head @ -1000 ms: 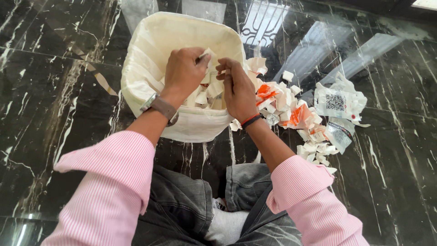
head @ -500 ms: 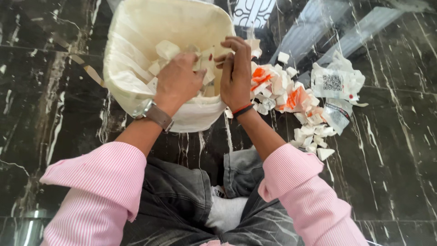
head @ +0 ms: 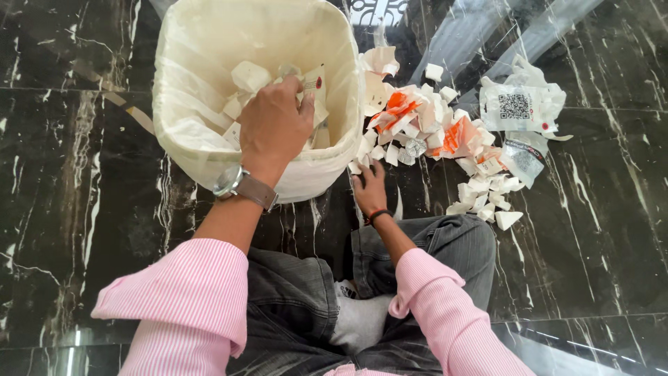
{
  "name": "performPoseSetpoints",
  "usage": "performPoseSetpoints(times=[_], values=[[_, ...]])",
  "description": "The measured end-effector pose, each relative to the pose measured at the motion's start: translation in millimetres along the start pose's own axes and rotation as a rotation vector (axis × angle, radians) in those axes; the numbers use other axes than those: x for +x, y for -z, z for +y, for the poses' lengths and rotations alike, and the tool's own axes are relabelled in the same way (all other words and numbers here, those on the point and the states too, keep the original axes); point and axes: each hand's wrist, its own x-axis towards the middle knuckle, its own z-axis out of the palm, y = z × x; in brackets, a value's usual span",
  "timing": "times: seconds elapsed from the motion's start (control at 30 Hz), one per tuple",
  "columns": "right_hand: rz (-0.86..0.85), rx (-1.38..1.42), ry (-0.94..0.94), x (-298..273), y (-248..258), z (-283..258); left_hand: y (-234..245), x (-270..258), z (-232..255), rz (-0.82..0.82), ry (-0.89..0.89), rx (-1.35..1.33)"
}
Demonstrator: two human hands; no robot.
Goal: The person sits on a dark marble floor and repeatedly picks up small white paper scraps with orange markings from a pile. They place the scraps into a white bucket lined with a plastic bag. The person handles the scraps one at a time or in small handfuls throughout the clip.
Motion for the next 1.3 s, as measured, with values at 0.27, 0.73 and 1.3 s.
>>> performPoseSetpoints(times=[0.27, 0.73, 1.3], values=[[-0.154, -0.101, 0.002, 6.2, 9.3, -13.3, 1.7, -1.0, 0.2, -0.002, 0.004, -0.010], [0.191, 0.035, -0.113, -0.9, 28.0, 15.3, 0.9, -2.9, 0.6, 0.000, 0.012, -0.019], [0.080, 0.683, 0.559, 100.1, 202.6, -273.1, 5.2, -3.6, 3.9, 0.034, 0.006, -0.049]])
